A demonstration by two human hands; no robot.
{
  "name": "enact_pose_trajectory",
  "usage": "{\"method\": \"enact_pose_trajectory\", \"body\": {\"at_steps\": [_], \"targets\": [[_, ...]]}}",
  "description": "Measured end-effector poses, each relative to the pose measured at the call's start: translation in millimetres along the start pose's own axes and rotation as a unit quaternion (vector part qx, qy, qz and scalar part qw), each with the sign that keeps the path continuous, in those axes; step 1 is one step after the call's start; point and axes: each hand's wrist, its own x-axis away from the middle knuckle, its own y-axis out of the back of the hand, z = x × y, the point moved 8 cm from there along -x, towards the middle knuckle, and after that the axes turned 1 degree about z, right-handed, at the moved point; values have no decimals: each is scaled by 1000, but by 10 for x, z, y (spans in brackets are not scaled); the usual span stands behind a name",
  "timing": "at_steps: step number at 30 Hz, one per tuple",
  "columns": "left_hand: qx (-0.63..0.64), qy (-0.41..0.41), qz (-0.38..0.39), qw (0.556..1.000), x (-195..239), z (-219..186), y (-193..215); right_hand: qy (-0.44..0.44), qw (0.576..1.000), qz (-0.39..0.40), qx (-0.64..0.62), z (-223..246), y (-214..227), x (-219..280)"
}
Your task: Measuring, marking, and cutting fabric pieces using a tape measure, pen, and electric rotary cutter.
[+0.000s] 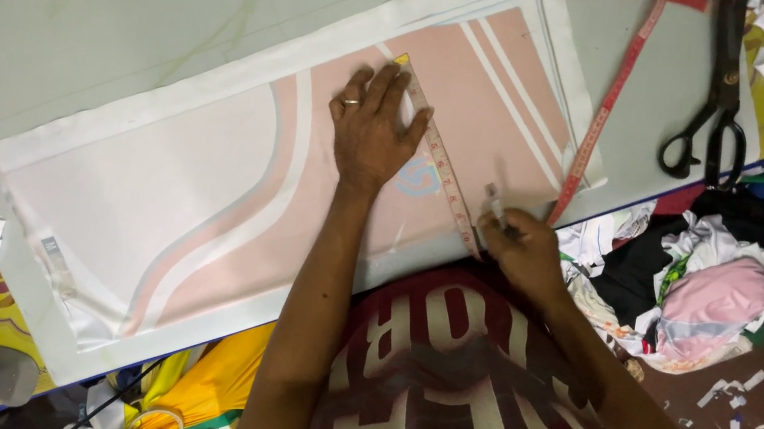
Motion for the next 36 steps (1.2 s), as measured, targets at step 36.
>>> {"method": "enact_pose_trajectory", "body": {"at_steps": [36], "targets": [[35, 28, 38, 998, -49, -7, 22, 281, 957, 3, -73, 1614, -879, -1564]]}}
